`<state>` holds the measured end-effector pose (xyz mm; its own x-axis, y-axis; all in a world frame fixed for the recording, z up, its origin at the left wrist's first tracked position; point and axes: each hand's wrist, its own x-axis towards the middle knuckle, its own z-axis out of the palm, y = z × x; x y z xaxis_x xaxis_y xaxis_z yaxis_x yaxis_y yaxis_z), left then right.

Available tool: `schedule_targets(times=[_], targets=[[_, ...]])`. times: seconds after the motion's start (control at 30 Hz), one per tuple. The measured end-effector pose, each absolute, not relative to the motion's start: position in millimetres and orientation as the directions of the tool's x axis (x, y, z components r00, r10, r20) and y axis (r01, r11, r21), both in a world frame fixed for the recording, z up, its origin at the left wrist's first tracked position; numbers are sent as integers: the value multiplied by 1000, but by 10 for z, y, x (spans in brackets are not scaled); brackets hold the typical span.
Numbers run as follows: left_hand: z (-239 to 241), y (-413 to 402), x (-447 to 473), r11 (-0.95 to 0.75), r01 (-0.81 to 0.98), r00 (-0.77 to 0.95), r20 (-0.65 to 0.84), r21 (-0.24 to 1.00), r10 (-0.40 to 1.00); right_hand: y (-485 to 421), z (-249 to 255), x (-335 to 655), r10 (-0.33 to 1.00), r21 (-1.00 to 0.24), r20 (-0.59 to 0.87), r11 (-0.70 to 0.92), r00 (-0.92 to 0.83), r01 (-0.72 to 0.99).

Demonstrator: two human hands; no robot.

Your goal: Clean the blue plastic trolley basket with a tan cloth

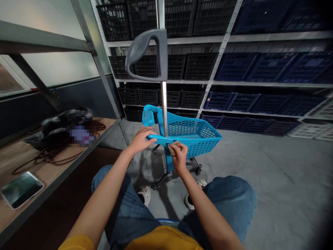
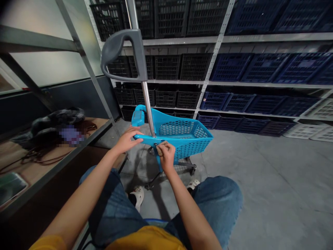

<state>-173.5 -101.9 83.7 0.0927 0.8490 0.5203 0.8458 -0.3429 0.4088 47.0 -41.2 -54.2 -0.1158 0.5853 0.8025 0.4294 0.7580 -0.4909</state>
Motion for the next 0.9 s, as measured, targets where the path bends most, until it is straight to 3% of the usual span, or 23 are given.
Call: schedule_targets(times=[0.1, 0.2, 0.33, 0.43, 0.6, 0.7, 0.8, 0.9], targets=[[826, -1018, -1738, -348, 843, 95, 523, 410, 847, -342, -406, 422, 571, -502, 816, 778, -94, 378], [821, -1016, -1736, -346, 844, 93, 524, 409, 847, -408, -668, 460, 606, -536, 787, 764, -114, 359], [823, -1010, -1733, -349, 847, 97, 530, 401, 843, -573, -1170, 554, 666, -534, 688, 733, -287, 422], [822, -1010, -1730, -357, 844, 99, 538, 401, 837, -555, -1083, 504, 649, -511, 704, 745, -290, 428], [829, -1026, -1714, -367, 834, 93, 550, 412, 830, -371, -713, 318, 515, -410, 820, 833, -251, 372], [830, -1026, -1713, -359, 835, 87, 542, 418, 836, -409, -1072, 393, 493, -327, 778, 847, -389, 419], [820, -1011, -1718, -348, 837, 82, 532, 423, 843, -519, -1604, 562, 481, -220, 636, 863, -604, 455], [817, -998, -1719, -350, 837, 86, 531, 421, 843, -547, -1750, 627, 464, -167, 580, 872, -670, 459]])
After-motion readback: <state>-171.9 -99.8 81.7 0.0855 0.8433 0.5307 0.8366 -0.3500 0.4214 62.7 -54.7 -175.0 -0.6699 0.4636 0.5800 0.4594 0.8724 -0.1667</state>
